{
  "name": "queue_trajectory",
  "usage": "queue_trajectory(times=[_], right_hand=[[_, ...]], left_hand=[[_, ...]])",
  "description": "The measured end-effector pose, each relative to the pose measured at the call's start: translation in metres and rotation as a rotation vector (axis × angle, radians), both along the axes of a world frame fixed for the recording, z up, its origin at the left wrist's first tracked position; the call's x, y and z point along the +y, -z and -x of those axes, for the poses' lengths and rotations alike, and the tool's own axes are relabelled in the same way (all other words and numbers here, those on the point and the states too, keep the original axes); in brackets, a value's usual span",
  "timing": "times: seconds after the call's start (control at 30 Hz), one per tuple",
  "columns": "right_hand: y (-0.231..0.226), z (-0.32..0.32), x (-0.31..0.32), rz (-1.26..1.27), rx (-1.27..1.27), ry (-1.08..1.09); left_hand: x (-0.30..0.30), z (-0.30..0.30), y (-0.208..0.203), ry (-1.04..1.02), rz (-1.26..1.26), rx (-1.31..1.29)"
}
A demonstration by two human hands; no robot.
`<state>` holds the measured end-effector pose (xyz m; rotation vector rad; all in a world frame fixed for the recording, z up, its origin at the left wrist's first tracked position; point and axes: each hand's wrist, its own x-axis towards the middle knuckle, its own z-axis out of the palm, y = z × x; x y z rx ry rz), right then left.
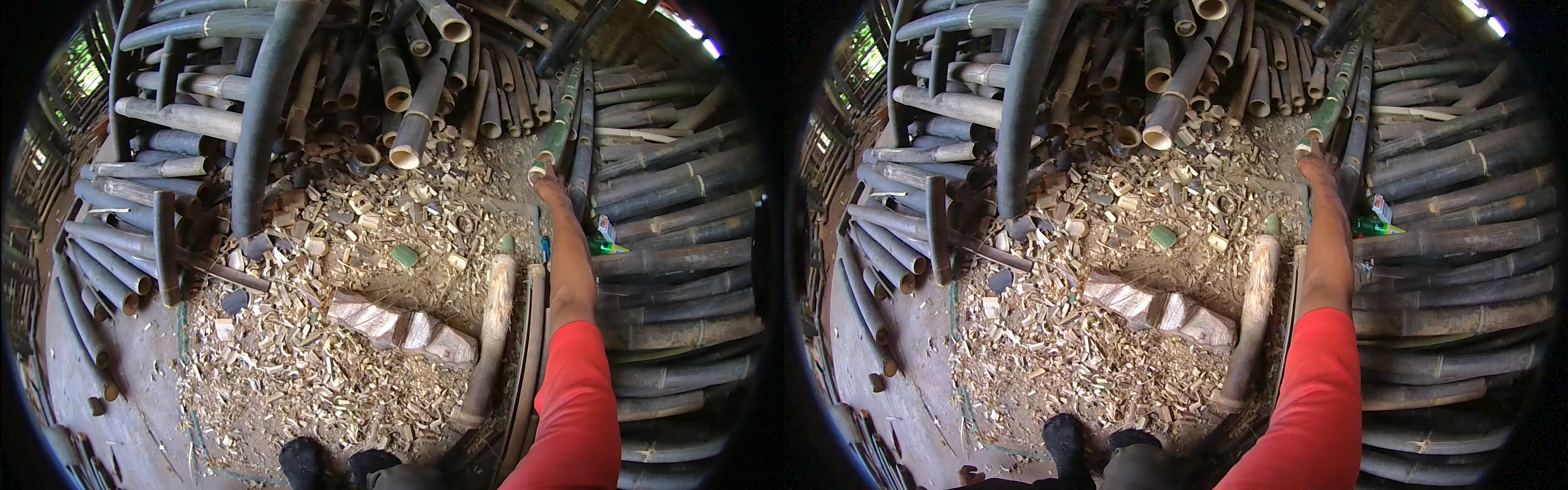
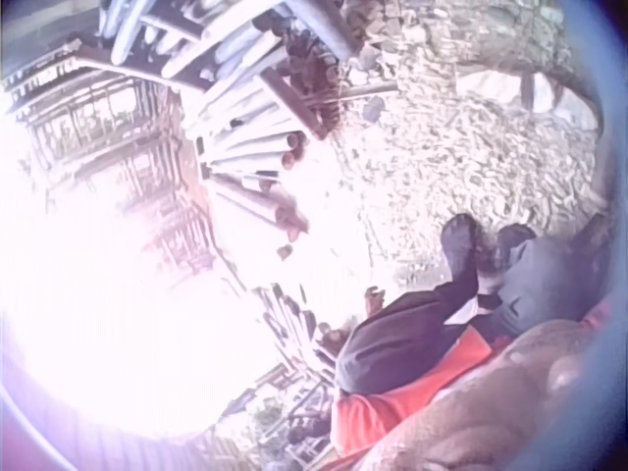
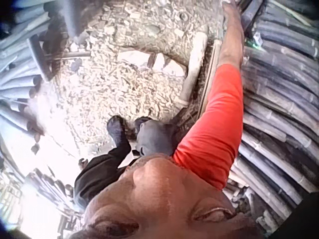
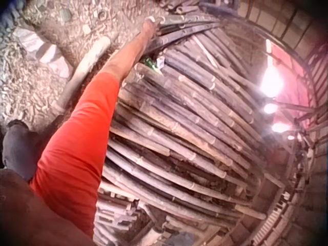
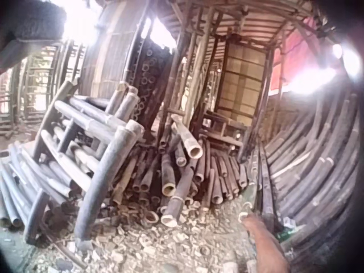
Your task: The person shaves a bamboo pole with a knife and fits several poles together by hand to form a larger bamboo structure.
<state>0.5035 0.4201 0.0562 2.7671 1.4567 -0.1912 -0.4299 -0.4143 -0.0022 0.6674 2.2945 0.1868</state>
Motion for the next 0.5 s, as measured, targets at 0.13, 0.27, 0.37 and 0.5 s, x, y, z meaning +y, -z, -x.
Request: queue_trajectory(times=[0.13,0.27,0.37,0.5], right_hand=[[-0.006,-0.019,-0.011,-0.161,0.087,-0.199],[-0.007,0.023,-0.113,-0.216,0.122,-0.241],[-0.049,0.161,-0.205,-0.042,0.371,-0.248],[-0.069,0.301,-0.358,-0.079,0.698,-0.416]], left_hand=[[0.011,-0.005,0.034,0.028,-0.167,-0.019],[0.197,-0.120,-0.043,-0.062,-0.389,-0.198],[0.268,-0.190,-0.077,-0.113,-0.452,-0.327],[0.354,-0.282,-0.113,0.025,-0.472,-0.978]])
